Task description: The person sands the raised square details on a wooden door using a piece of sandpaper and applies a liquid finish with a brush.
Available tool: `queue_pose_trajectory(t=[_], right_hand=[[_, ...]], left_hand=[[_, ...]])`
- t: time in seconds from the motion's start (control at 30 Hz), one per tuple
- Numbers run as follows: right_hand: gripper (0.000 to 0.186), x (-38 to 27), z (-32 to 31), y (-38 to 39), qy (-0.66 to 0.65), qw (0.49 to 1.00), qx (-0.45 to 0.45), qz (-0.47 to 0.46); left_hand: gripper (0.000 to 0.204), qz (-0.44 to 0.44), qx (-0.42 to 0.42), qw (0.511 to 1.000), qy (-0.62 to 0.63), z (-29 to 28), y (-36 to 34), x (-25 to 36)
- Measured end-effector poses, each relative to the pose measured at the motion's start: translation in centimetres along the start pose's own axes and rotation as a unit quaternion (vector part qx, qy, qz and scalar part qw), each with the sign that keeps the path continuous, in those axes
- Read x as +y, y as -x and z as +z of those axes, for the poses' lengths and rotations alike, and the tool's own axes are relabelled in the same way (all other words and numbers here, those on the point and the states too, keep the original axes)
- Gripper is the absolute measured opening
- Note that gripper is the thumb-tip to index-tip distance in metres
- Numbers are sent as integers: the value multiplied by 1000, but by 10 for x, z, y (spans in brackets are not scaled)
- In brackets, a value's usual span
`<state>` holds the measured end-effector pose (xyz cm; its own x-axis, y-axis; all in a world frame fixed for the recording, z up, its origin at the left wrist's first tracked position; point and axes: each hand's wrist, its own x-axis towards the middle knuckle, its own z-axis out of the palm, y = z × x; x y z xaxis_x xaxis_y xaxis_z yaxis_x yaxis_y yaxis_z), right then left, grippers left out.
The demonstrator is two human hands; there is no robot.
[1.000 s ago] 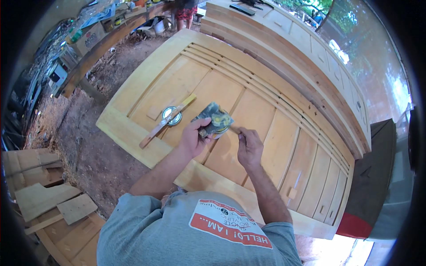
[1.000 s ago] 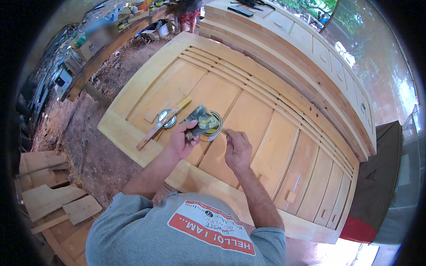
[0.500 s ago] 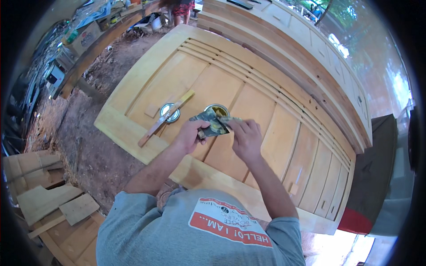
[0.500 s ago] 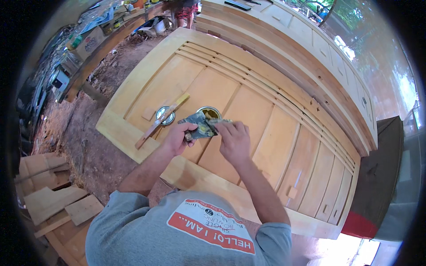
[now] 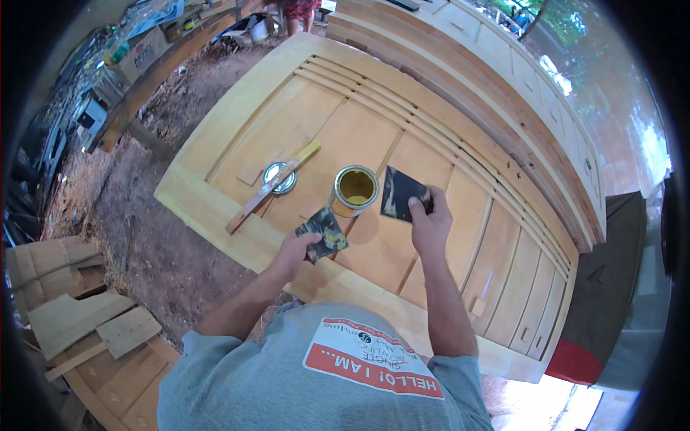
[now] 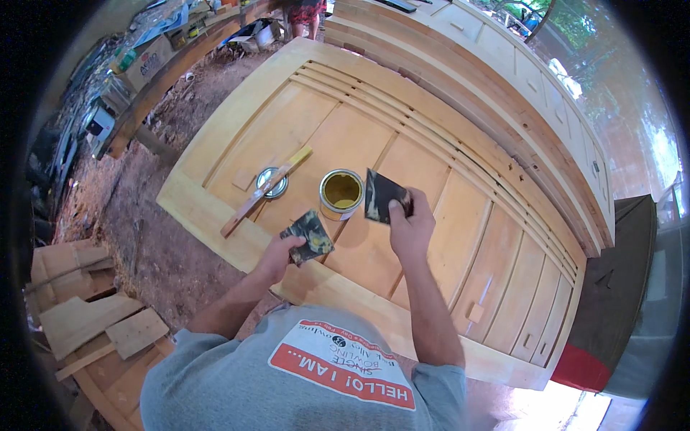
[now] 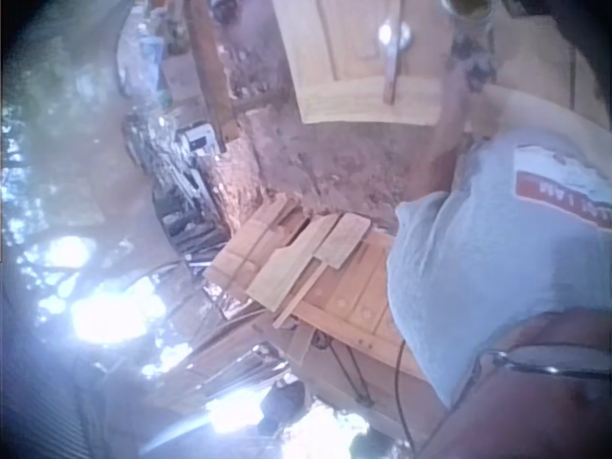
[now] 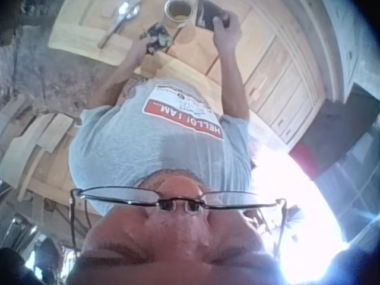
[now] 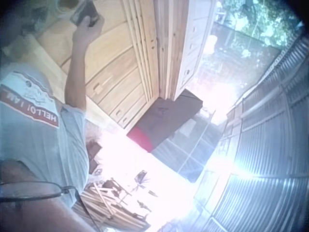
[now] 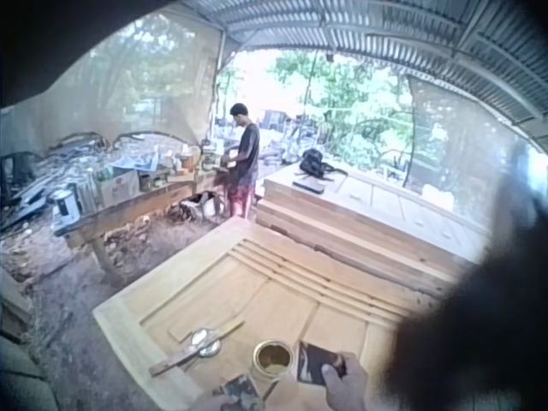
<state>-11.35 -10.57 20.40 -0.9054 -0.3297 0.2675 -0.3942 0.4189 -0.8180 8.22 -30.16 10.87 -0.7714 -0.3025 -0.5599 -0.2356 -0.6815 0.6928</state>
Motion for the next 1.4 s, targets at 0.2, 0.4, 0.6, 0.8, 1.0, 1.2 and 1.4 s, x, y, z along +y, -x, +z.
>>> queue_pose_trajectory(t=[0.2,0.4,0.6,0.8,1.0,1.2,1.4], right_hand=[[32,64,-6,75,-296,914,-29,277],[39,97,-2,130,-350,863,-24,363],[38,86,24,150,-326,828,-137,436],[24,88,33,151,-102,910,-269,298],[23,86,13,141,4,951,-217,220],[37,48,-13,105,-92,977,-148,126],[52,-22,-6,42,-4,981,-77,-179]], left_hand=[[42,69,5,954,-292,-42,14,-52],[48,115,57,755,-643,-34,32,-15],[49,271,276,624,-679,-85,-23,44],[37,198,240,574,-758,-118,-57,76],[30,305,257,649,-648,-127,-56,73],[29,128,-13,976,-173,-9,8,86],[29,-65,-290,951,83,107,70,65]])
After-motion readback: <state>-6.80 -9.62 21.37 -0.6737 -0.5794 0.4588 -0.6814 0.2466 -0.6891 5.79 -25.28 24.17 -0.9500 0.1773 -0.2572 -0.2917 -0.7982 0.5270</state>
